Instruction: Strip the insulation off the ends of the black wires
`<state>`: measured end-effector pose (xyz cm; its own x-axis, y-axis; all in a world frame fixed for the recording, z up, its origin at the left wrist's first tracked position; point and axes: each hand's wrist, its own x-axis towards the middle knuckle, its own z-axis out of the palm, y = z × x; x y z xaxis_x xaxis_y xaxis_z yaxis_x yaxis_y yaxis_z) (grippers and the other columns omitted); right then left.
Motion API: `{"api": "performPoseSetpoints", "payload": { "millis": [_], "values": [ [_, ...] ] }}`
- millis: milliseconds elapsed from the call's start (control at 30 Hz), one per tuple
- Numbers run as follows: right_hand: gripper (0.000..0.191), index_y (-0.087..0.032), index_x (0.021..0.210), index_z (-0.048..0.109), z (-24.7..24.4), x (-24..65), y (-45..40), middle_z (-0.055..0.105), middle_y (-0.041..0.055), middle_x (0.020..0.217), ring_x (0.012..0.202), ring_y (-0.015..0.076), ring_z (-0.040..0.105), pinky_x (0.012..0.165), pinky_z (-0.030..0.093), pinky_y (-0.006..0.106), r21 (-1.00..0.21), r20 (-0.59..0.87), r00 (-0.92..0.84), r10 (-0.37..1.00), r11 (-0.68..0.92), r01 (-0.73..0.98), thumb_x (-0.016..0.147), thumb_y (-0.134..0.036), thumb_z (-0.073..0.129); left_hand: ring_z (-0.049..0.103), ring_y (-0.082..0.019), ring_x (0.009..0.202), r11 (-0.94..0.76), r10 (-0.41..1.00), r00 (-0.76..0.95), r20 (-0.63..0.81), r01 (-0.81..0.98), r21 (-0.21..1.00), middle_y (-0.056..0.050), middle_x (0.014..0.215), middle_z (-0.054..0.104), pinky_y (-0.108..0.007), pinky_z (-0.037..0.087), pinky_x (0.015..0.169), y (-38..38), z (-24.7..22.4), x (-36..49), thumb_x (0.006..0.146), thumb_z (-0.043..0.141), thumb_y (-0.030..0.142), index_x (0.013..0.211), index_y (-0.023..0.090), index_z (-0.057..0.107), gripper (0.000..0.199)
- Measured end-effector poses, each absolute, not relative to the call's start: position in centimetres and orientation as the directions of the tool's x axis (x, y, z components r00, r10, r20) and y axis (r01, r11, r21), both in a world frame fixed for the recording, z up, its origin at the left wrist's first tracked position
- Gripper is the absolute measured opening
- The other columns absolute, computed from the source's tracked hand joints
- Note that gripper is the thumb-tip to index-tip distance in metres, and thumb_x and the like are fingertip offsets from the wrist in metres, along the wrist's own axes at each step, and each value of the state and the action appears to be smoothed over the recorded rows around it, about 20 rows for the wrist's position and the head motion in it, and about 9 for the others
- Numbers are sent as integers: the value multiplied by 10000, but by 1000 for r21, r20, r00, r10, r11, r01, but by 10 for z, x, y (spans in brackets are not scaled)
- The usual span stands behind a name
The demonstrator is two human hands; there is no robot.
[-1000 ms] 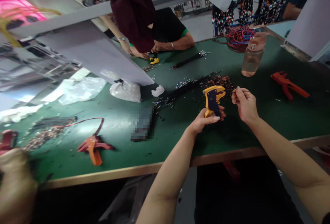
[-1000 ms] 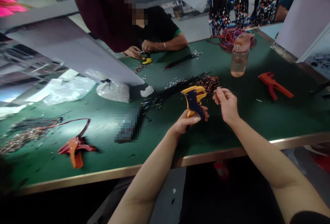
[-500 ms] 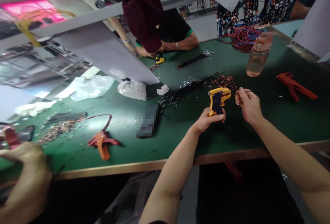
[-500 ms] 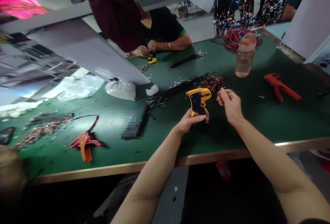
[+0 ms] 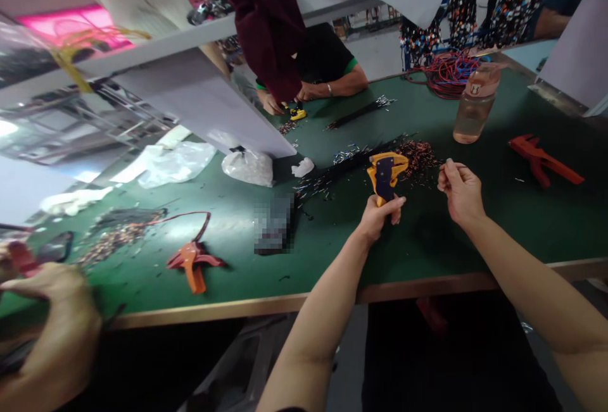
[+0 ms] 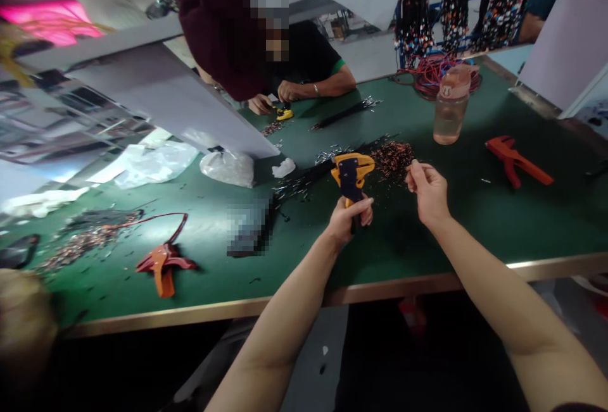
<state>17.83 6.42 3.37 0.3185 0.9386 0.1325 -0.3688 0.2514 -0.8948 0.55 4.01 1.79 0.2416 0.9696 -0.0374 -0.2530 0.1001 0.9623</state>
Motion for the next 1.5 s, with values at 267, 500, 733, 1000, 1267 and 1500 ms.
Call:
{"api": "performPoseSetpoints", "payload": {
  "millis": [267, 500, 733, 1000, 1267, 1500],
  "values": [
    [422, -215, 713, 628, 32, 179, 63, 534, -64, 543, 495, 72, 450, 473, 355, 227, -921, 141, 266, 954, 225, -319, 722, -609, 780, 591, -144, 570, 148, 925, 372, -72, -179, 973, -17, 639, 656, -296, 447, 616, 38, 26, -4, 640, 819, 396, 834, 127, 689, 357],
    [428, -214, 697, 626, 32, 177, 63, 531, -62, 535, 490, 74, 440, 471, 347, 230, -920, 133, 281, 951, 223, -321, 696, -609, 792, 615, -158, 625, 172, 879, 470, -80, -156, 973, -39, 719, 692, -313, 481, 677, 37, 28, -4, 635, 847, 406, 890, 128, 706, 403],
    [424, -210, 703, 629, 32, 177, 62, 537, -58, 545, 491, 74, 444, 473, 353, 229, -932, 134, 271, 953, 214, -292, 711, -604, 784, 660, -196, 743, 208, 830, 549, -100, -139, 968, -72, 838, 732, -343, 513, 770, 34, 27, -4, 628, 869, 401, 967, 132, 722, 457],
    [432, -211, 689, 635, 34, 176, 60, 537, -59, 533, 481, 73, 432, 471, 351, 232, -929, 137, 245, 960, 210, -303, 696, -613, 795, 639, -178, 726, 176, 834, 546, -79, -126, 976, -64, 817, 721, -327, 492, 765, 36, 29, -4, 643, 856, 439, 947, 130, 722, 454],
    [428, -212, 702, 630, 31, 177, 62, 534, -59, 541, 488, 73, 442, 469, 356, 231, -930, 143, 254, 957, 218, -297, 720, -609, 788, 640, -182, 735, 181, 826, 557, -81, -128, 975, -63, 822, 719, -328, 491, 771, 36, 30, -5, 627, 862, 448, 936, 132, 718, 465],
    [420, -215, 716, 628, 31, 178, 62, 539, -56, 554, 495, 79, 452, 475, 368, 234, -941, 146, 241, 959, 210, -265, 746, -613, 760, 621, -186, 718, 167, 829, 553, -87, -95, 981, -56, 781, 688, -329, 479, 742, 34, 34, -3, 648, 847, 467, 880, 138, 706, 426]
  ]
}}
